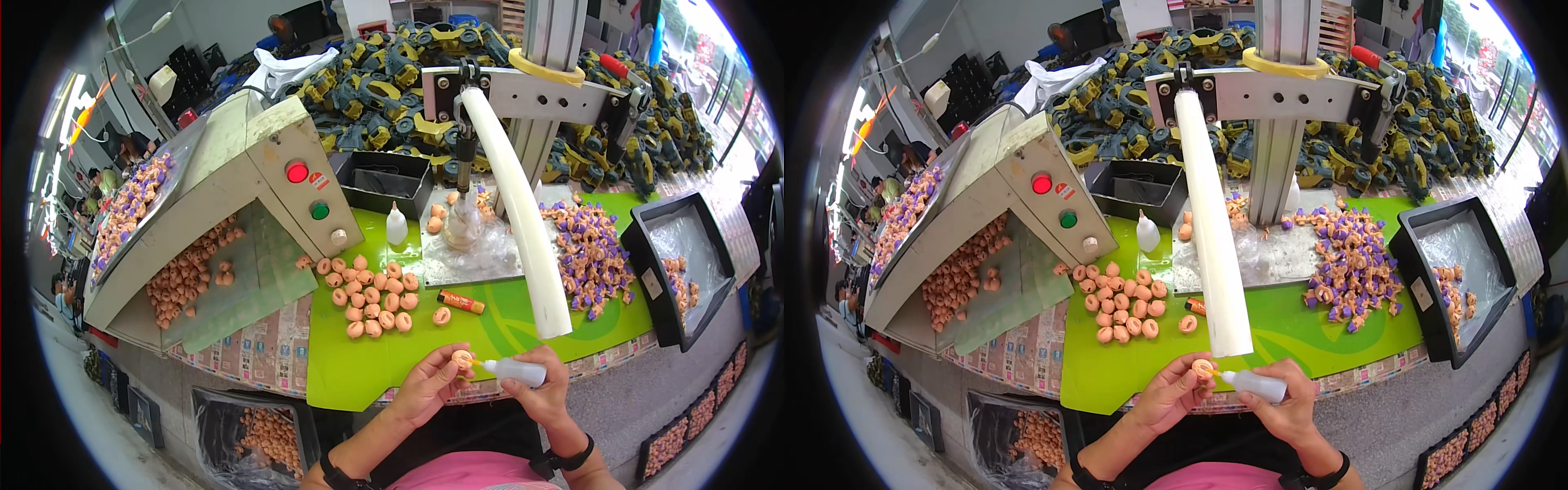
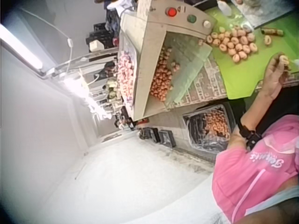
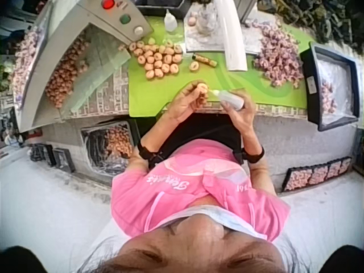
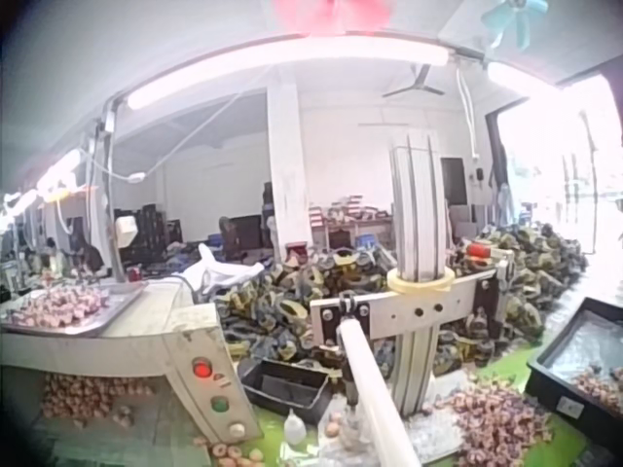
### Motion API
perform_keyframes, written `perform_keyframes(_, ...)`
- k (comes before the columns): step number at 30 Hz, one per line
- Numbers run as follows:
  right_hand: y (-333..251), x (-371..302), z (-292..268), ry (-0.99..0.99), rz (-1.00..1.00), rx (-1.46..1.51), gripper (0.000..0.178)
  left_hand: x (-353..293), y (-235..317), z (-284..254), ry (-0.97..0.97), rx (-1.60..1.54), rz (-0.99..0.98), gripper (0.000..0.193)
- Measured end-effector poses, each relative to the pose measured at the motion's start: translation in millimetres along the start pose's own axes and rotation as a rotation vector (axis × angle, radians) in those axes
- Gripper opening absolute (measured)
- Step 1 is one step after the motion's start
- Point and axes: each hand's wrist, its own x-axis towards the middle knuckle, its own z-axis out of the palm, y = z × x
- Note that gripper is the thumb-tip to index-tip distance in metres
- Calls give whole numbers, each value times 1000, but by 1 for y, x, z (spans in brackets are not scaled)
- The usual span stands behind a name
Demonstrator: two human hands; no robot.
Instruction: Applying adhesive and manually assembling small plastic toy head components in a manufacturing facility.
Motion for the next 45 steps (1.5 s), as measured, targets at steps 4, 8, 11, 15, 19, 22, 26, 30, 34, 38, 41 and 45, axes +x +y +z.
perform_keyframes(4, 1, 1, -1, 14, -35, -25, 36, 0, -1, -1, 11, -18, 4, 36)
perform_keyframes(8, -2, 2, -3, 34, -97, -80, 35, 0, -2, 0, 22, -24, 10, 35)
perform_keyframes(11, -7, 2, -5, 19, -111, -108, 33, 0, -2, 1, 45, -18, 15, 35)
perform_keyframes(15, -9, 0, -10, -22, -122, -141, 32, 1, -4, 1, 30, -26, 28, 34)
perform_keyframes(19, -11, -2, -10, -15, -131, -151, 33, 0, -4, 0, 36, -24, 33, 33)
perform_keyframes(22, -12, -1, -9, 9, -140, -151, 34, 0, -4, 0, 41, -23, 35, 33)
perform_keyframes(26, -11, -2, -9, 15, -136, -162, 35, 0, -4, 0, 38, -24, 41, 33)
perform_keyframes(30, -8, -4, -10, 9, -152, -170, 36, 0, -4, 0, 28, -36, 45, 33)
perform_keyframes(34, -4, -12, -8, 49, -63, -74, 35, -1, -3, 1, 21, -46, 58, 33)
perform_keyframes(38, -2, -4, -1, 162, 77, -61, 33, -2, -2, 2, -7, -32, 112, 34)
perform_keyframes(41, 10, 15, 5, 70, 35, -190, 37, -5, -1, 2, 11, 23, 195, 35)
perform_keyframes(45, 20, 28, 15, -31, 84, -195, 34, -5, -2, 0, 0, 42, 237, 37)
